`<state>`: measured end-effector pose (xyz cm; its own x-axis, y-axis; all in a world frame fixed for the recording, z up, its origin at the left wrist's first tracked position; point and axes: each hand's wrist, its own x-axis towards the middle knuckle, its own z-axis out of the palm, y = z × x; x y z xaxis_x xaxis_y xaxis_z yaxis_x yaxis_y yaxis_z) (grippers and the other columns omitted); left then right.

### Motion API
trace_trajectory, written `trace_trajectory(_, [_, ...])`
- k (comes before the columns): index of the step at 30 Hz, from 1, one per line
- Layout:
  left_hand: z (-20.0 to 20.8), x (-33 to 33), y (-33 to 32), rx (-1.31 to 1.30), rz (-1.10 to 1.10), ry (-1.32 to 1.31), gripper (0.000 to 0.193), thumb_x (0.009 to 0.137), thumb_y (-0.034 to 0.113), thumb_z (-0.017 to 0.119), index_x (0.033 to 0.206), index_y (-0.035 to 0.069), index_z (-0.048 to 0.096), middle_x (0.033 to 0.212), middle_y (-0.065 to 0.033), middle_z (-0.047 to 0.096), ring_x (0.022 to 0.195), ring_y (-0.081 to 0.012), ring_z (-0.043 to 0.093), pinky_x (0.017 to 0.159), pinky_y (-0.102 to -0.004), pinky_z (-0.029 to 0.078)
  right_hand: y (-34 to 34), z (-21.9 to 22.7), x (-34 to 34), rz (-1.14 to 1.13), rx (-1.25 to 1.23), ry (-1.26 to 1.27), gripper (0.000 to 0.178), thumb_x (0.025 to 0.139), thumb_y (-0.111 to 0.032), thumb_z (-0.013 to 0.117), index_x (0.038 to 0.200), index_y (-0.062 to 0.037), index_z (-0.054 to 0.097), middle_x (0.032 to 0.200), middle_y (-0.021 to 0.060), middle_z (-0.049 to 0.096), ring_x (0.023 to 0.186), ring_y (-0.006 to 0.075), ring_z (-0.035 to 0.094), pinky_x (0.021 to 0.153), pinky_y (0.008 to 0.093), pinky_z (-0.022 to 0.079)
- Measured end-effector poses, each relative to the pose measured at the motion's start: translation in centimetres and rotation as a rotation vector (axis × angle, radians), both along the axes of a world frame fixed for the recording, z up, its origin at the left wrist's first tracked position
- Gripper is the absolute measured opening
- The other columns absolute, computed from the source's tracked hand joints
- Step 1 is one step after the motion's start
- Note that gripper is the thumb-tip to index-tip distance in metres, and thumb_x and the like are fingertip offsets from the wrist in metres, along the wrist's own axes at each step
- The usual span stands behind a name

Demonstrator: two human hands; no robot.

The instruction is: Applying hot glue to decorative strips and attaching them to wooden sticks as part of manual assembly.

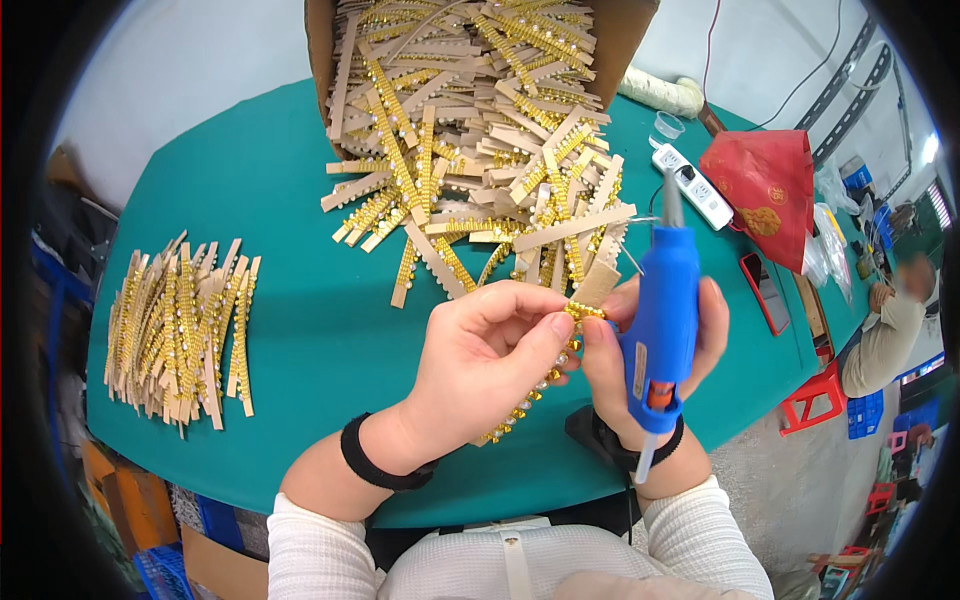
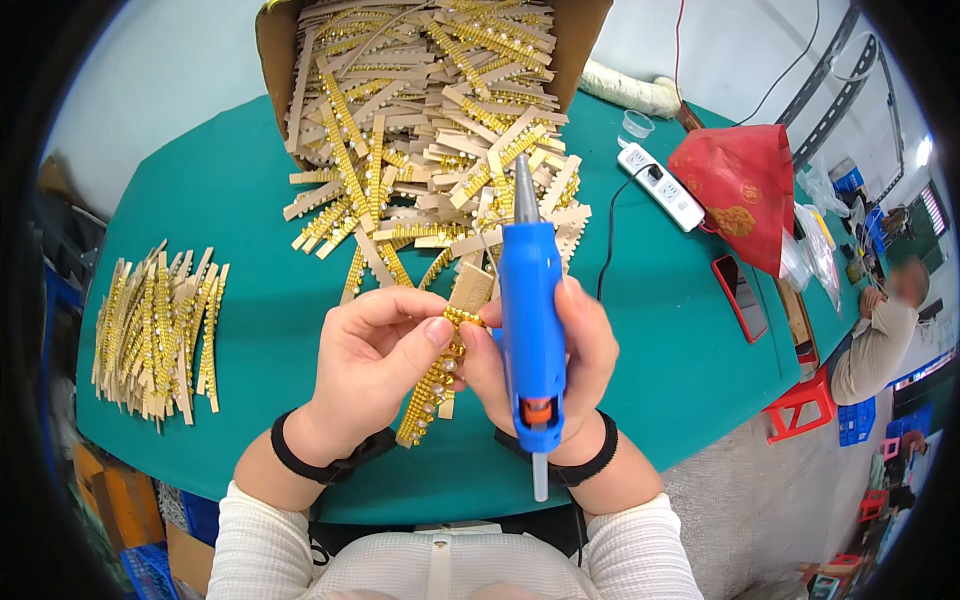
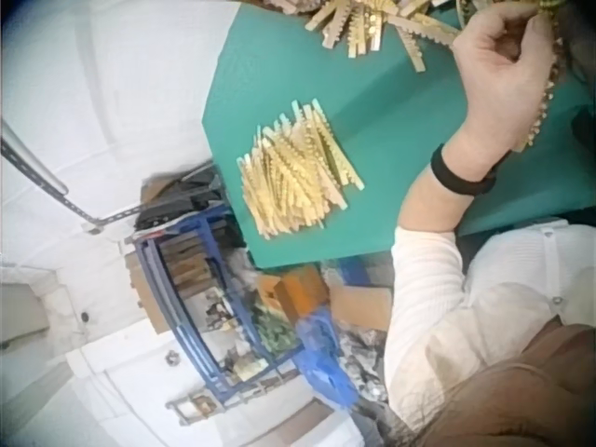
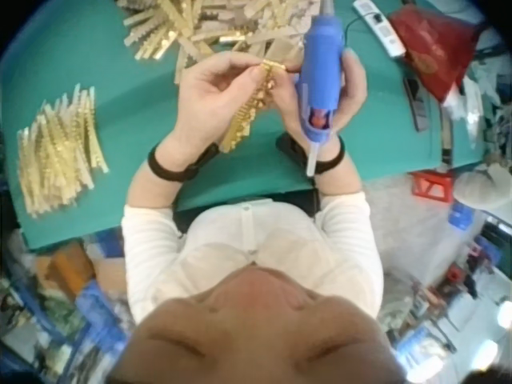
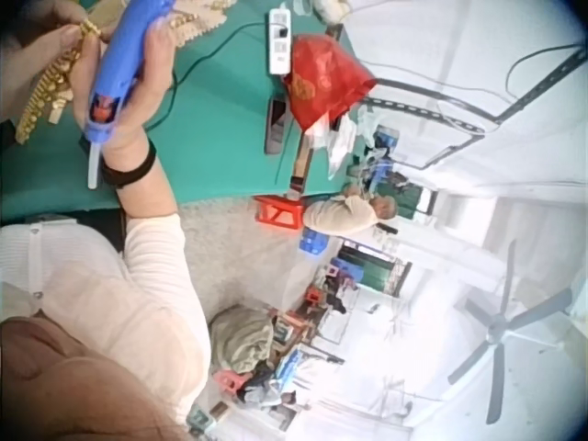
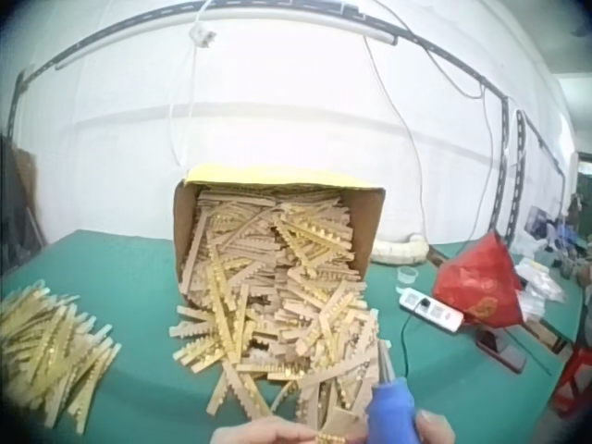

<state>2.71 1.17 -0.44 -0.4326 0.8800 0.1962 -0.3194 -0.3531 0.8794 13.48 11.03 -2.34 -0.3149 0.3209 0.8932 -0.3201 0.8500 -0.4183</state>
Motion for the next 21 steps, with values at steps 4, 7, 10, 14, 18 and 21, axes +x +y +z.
trace_trajectory(4, [0.5, -0.5, -0.3, -0.141, -0.078, -0.051, 0.012, 0.083, 0.008, 0.058, 0.09, -0.001, 0.057, 0.077, -0.0043, 0.061, 0.061, -0.0082, 0.059, 0.051, -0.0201, 0.049, -0.1, 0.1, 0.2, -0.107, 0.141, -0.058, 0.058, 0.065, 0.004, 0.071, 0.111, -0.0156, 0.041, 0.084, 0.0037, 0.059, 0.069, 0.0193, 0.057, 0.067, 0.0335, 0.043])
trace_trajectory(7, [0.6, -0.8, -0.2, -0.171, -0.085, -0.068, 0.01, 0.084, 0.008, 0.055, 0.087, -0.001, 0.056, 0.076, -0.0066, 0.06, 0.057, -0.0107, 0.059, 0.045, -0.022, 0.047, 0.4, -0.7, 0.3, -0.064, 0.147, -0.052, 0.054, 0.063, 0.003, 0.071, 0.104, -0.0159, 0.043, 0.084, 0.0025, 0.06, 0.072, 0.0208, 0.058, 0.071, 0.0357, 0.041])
trace_trajectory(10, [0.4, -1.1, 0.0, -0.168, -0.12, -0.123, 0.008, 0.085, 0.006, 0.053, 0.085, -0.002, 0.054, 0.076, -0.009, 0.059, 0.055, -0.0135, 0.058, 0.041, -0.0243, 0.046, 0.7, -0.5, 0.0, -0.051, 0.158, -0.043, 0.055, 0.062, 0.002, 0.071, 0.105, -0.0153, 0.042, 0.084, 0.0033, 0.061, 0.073, 0.021, 0.059, 0.071, 0.0356, 0.041])
trace_trajectory(14, [0.4, -1.2, 0.0, -0.164, -0.16, -0.166, 0.009, 0.085, 0.008, 0.054, 0.084, -0.001, 0.053, 0.074, -0.0087, 0.058, 0.054, -0.0138, 0.058, 0.04, -0.0246, 0.046, 0.9, 0.8, 0.5, -0.123, 0.264, -0.189, 0.069, 0.065, 0.0, 0.071, 0.119, -0.0121, 0.029, 0.082, 0.0044, 0.06, 0.071, 0.0178, 0.059, 0.071, 0.0306, 0.042])
trace_trajectory(18, [0.1, -1.3, 0.1, -0.15, -0.189, -0.165, 0.017, 0.083, 0.017, 0.061, 0.083, 0.001, 0.056, 0.072, -0.0039, 0.06, 0.054, -0.0074, 0.056, 0.045, -0.0195, 0.045, 1.3, 0.3, 0.7, -0.11, 0.352, -0.256, 0.082, 0.069, 0.0, 0.069, 0.13, -0.0081, 0.015, 0.076, 0.0044, 0.06, 0.068, 0.0143, 0.059, 0.07, 0.0255, 0.044])
trace_trajectory(21, [-0.1, -1.1, 0.3, -0.123, -0.155, -0.131, 0.011, 0.083, 0.01, 0.058, 0.082, 0.001, 0.053, 0.074, -0.0075, 0.059, 0.052, -0.0129, 0.057, 0.04, -0.0235, 0.044, 1.3, 1.1, 0.6, -0.109, 0.373, -0.289, 0.082, 0.069, 0.002, 0.068, 0.131, -0.0096, 0.014, 0.077, 0.0055, 0.061, 0.068, 0.0147, 0.059, 0.07, 0.0265, 0.045])
